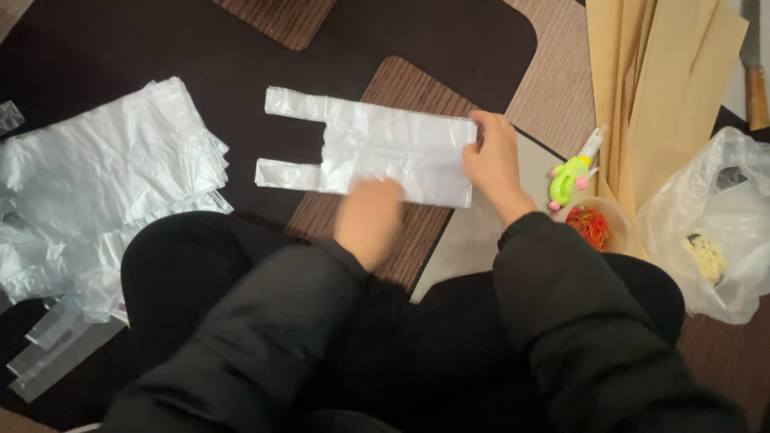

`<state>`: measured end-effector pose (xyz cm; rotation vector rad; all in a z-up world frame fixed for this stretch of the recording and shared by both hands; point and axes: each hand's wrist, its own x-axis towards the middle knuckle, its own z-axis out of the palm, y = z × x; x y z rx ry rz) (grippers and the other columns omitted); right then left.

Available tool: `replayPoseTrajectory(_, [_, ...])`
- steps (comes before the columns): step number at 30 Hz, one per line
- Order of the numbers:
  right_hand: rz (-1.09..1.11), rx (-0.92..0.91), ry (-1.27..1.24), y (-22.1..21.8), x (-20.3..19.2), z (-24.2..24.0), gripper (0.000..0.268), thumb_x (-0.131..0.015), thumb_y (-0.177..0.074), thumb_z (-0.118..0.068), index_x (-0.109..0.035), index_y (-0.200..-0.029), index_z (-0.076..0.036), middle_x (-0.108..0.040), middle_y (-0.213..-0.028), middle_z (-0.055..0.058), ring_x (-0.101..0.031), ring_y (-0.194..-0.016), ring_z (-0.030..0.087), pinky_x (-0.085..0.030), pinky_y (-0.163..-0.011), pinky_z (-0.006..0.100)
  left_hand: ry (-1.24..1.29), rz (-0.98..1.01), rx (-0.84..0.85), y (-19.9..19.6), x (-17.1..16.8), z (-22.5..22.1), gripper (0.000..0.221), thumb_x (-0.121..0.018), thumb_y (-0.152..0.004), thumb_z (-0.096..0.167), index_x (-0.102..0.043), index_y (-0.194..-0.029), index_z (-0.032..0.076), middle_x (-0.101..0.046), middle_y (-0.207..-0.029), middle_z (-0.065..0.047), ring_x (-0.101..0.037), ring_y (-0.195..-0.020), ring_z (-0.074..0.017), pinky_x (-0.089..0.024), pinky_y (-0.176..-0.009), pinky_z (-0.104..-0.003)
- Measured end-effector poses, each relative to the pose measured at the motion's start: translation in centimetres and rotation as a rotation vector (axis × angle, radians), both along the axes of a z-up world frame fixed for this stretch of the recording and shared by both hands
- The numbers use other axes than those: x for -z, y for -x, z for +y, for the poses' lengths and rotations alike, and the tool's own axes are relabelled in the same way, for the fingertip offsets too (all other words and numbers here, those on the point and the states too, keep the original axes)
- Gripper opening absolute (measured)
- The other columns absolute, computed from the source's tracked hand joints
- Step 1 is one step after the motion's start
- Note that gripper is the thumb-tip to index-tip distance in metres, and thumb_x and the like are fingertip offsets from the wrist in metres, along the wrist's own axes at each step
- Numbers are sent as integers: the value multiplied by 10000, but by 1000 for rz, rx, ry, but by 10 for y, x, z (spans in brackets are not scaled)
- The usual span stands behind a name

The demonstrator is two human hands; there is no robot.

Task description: Folding plastic bags into neat rectangles for storage or reuse

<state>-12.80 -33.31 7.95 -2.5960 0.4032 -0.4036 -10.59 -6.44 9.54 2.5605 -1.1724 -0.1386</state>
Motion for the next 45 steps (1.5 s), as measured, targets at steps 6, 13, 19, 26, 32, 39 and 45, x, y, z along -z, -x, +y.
replayPoseTrajectory(6, [148, -216, 244, -45, 16, -5, 573, -592, -797, 60, -704, -1326, -129, -697, -1225, 112, -616, -1221, 334, -446, -1090, 466, 141, -151, 237, 65, 59, -34, 47, -637, -915, 108, -674, -932, 85, -615, -967, -100, -603, -873, -279, -456, -709, -378])
replayPoseTrajectory(13, [462, -190, 167, -61, 24, 0, 598, -480, -904, 97, -639, -1429, -142, -590, -1423, 32, -470, -1402, 243, -192, -1255, 564, 66, -203, 225, 65, 47, -39, 150, -620, -957, 147, -658, -1076, 64, -549, -1054, -96, -547, -929, -257, -419, -740, -340])
replayPoseTrajectory(19, [457, -182, 203, -56, 22, 4, 533, -499, -871, 83, -653, -1302, -191, -602, -1250, -23, -533, -1257, 197, -273, -1157, 474, -40, -158, 258, 60, 39, -41, 250, -601, -1003, 102, -654, -1241, 50, -567, -1127, -109, -546, -998, -253, -419, -809, -334])
replayPoseTrajectory(26, [440, -178, 215, -54, 14, 10, 500, -499, -913, 83, -621, -1345, -137, -560, -1277, 16, -518, -1244, 232, -307, -1108, 474, 58, -142, 223, 61, 43, -42, 232, -592, -992, 108, -652, -1207, 44, -570, -1112, -130, -553, -997, -281, -431, -830, -366])
replayPoseTrajectory(32, [416, -115, 216, -50, -7, 13, 591, -540, -857, 102, -592, -1413, -93, -559, -1373, 89, -517, -1298, 306, -292, -1095, 529, 187, -98, 179, 53, 44, -38, 109, -596, -955, 99, -673, -1028, 71, -587, -1038, -136, -579, -933, -310, -436, -777, -407])
replayPoseTrajectory(39, [317, 404, -340, -5, 69, -88, 318, -572, -1034, -133, -720, -1313, -92, -689, -1207, 172, -703, -1112, 373, -579, -840, 480, -193, -140, -338, -86, 14, 24, 172, -703, -831, 168, -765, -989, 138, -685, -859, -79, -690, -789, -286, -541, -618, -427])
replayPoseTrajectory(45, [353, 749, -870, 34, 186, -98, 451, -471, -999, -54, -591, -1412, 80, -565, -1361, 334, -709, -1059, 444, -667, -768, 486, 81, 337, -606, -127, 68, 43, 450, -626, -881, 117, -707, -1294, -44, -698, -1090, -238, -716, -1008, -430, -599, -848, -511])
